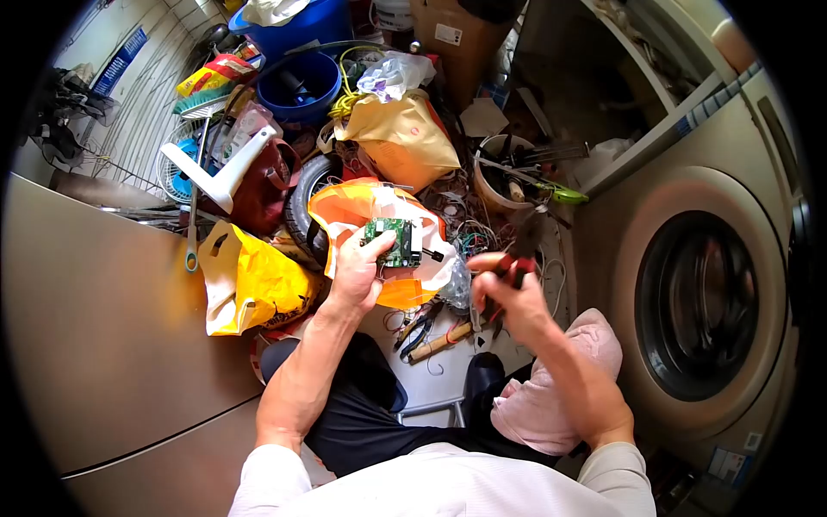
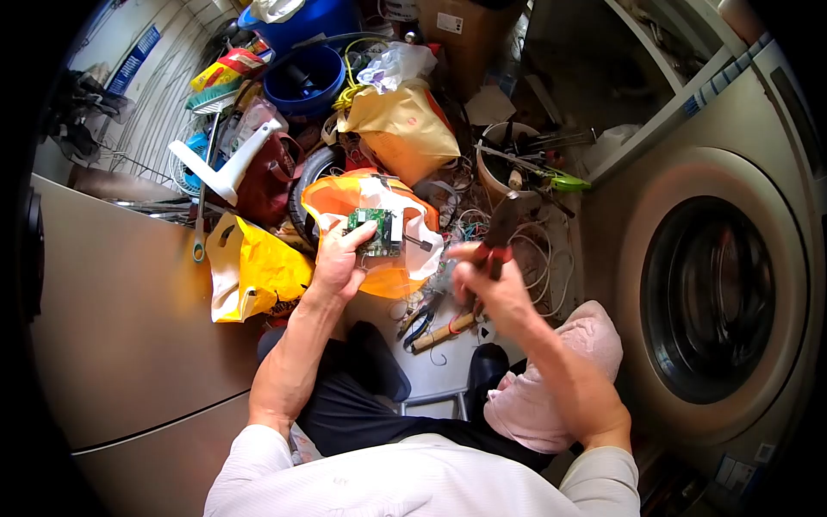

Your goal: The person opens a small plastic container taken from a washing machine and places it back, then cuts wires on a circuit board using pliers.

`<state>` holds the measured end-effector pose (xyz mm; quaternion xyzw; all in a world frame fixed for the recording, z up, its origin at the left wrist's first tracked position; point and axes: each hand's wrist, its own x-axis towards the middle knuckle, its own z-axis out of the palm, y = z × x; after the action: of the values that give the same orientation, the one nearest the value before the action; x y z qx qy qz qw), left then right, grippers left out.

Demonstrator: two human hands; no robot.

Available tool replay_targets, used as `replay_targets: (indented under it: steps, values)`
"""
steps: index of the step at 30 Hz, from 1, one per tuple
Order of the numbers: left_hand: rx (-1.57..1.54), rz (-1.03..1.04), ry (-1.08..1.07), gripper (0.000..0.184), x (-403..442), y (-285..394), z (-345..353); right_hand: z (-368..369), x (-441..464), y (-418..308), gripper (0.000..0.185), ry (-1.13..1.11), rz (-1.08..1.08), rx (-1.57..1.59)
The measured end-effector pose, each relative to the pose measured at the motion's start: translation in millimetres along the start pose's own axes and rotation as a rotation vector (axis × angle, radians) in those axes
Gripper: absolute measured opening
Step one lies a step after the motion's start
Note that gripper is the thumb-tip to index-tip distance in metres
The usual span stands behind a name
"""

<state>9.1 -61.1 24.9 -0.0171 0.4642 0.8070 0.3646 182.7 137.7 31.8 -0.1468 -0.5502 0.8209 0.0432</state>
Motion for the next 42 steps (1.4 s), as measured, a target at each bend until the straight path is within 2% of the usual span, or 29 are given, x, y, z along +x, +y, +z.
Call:
replay_targets:
  steps: [3,9,11,15,19,21,23,26,28,35,37,39,42]
  values:
    - [-0.006,0.007,0.013,0.020,-1.3,1.9,5.7,6.0,0.3,16.0,0.024,-0.026,0.420,0.059]
    - [-0.075,-0.044,-0.006,0.020,3.7,-7.0,-4.4,4.1,12.6,-5.7,0.039,-0.079,0.225,-0.201]
    - [-0.055,-0.074,0.019,0.021,1.8,-8.0,-3.0,5.2,10.8,-3.1,0.040,-0.106,0.323,-0.514]
    - [-0.010,-0.026,-0.021,0.025,0.5,-12.5,-4.6,12.7,8.7,-1.4,0.045,-0.235,0.395,-0.571]
    - [-0.002,-0.008,-0.016,0.024,0.7,-12.4,-4.2,15.3,10.1,0.0,0.044,-0.260,0.412,-0.630]
    - [0.003,-0.029,-0.052,0.029,1.9,-13.6,-7.2,16.0,7.3,1.8,0.044,-0.240,0.500,-0.559]
    - [0.022,-0.024,-0.046,0.029,1.3,-14.3,-6.7,16.9,5.8,2.0,0.043,-0.228,0.476,-0.550]
    - [0.058,-0.006,-0.035,0.027,-2.9,-10.6,-1.7,19.2,4.3,-7.7,0.040,-0.274,0.573,-0.460]
    - [0.073,0.006,-0.032,0.026,-4.5,-9.6,2.5,17.6,3.6,-9.0,0.040,-0.308,0.571,-0.251]
    - [0.190,0.114,0.030,0.023,-4.4,-18.7,4.4,11.3,9.3,-13.4,0.035,-0.330,0.602,-0.188]
    - [0.186,0.125,0.022,0.023,-4.2,-17.9,4.7,6.4,12.1,-17.4,0.038,-0.308,0.589,-0.219]
    - [0.200,0.105,0.023,0.024,-4.9,-16.8,5.3,6.8,10.5,-23.4,0.043,-0.306,0.482,-0.094]
    - [0.086,0.036,0.018,0.023,-3.5,-15.7,3.4,14.1,6.1,-10.6,0.048,-0.258,0.556,0.045]
